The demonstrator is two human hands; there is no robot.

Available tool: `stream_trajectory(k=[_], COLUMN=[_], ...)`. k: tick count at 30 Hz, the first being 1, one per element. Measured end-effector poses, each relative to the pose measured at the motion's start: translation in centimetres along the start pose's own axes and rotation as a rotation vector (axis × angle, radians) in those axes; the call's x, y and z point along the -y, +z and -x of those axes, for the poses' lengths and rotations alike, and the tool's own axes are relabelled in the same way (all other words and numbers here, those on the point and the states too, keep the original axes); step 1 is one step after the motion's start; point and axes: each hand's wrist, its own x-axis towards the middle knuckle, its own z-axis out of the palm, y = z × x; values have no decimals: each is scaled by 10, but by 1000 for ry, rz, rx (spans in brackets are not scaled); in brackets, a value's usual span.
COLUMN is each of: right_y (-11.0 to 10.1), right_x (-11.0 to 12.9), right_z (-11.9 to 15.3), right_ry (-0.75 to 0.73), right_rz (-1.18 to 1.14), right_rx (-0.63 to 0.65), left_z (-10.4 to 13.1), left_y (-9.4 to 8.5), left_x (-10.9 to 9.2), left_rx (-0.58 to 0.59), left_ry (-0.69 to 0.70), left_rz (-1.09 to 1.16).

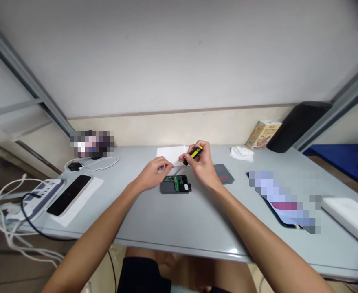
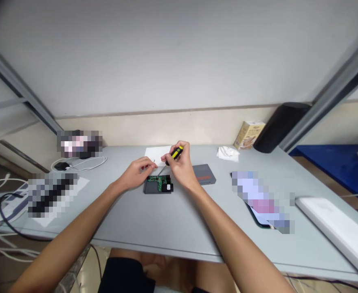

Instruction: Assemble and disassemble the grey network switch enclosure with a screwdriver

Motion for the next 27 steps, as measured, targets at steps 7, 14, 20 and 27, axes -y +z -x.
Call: stream_trajectory(k=[7, 14, 20, 27], right_y=[4, 20, 16, 16], right_x=[16, -1, -4, -2], right_z=[3, 16, 17, 18], right_ry=[-104, -56, -27, -5], right_rz=[89, 99, 107, 128], right_rx=[-11, 20, 62, 63], left_z=[-1, 4, 4, 6], left_y=[-15, -20, -22, -15], left_x=[-11, 1, -5, -2], left_rx=[32, 254, 297, 298], left_ry=[117, 46, -6, 13], left_rz=[-308, -371, -334, -309])
